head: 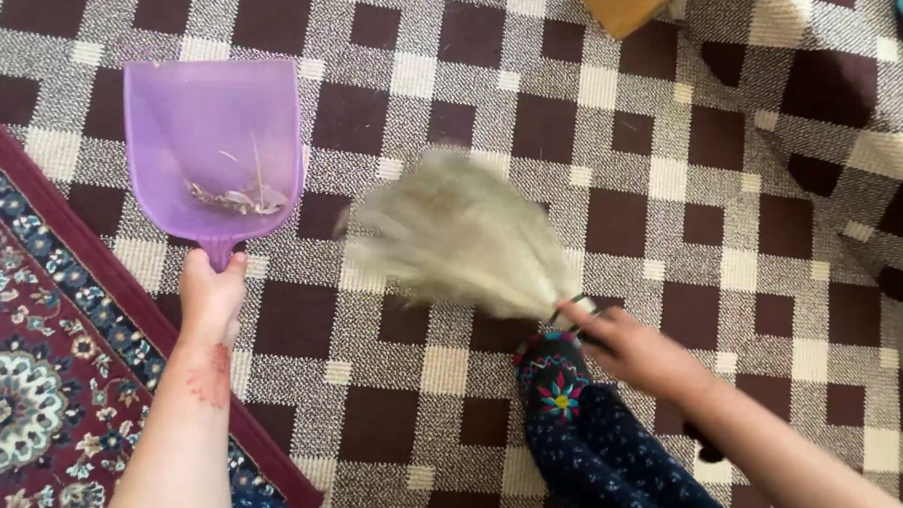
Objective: Sweeping debris off a carpeted floor using a hand broom and dustpan.
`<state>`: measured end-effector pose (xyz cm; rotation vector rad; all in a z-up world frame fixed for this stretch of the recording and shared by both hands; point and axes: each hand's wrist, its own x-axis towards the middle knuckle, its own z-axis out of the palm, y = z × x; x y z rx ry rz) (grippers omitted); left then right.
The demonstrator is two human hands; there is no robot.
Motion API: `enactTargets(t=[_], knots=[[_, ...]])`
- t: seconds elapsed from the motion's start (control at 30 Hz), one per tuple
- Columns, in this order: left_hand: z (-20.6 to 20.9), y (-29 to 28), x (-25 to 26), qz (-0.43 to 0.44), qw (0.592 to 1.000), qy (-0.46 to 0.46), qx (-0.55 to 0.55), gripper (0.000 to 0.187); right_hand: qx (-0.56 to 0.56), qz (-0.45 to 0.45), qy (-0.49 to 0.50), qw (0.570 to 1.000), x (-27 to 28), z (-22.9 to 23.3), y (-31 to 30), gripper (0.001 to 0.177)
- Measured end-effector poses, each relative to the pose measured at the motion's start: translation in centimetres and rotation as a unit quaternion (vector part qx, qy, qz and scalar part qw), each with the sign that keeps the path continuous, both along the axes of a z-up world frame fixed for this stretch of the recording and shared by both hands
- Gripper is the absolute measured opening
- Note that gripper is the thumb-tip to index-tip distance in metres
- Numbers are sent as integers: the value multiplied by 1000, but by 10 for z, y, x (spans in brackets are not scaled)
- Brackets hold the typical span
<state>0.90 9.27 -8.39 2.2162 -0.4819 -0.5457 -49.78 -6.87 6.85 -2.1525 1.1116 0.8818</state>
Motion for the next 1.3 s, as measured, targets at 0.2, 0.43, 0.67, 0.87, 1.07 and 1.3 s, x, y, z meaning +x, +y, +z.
enactTargets(t=[0.2,0.43,0.67,0.87,1.07,1.3], knots=[[-1,5,3,25,999,42,-11,28,-126,-99,-63,985,-67,2,-53,72],[-4,11,5,17,999,39,8,28,-113,-188,-116,969,-77,32,-21,77],[-15,16,12,-74,982,-60,161,34,-53,-92,-68,992,-57,-2,13,74],[29,4,-5,-98,953,-208,199,60,-99,-271,-275,917,-156,-11,10,76],[70,-41,-67,-170,876,-447,69,43,-182,-455,-223,843,-211,-75,-6,83],[23,-126,-211,-400,899,-157,83,46,-328,-343,-184,861,-241,-161,-15,84]])
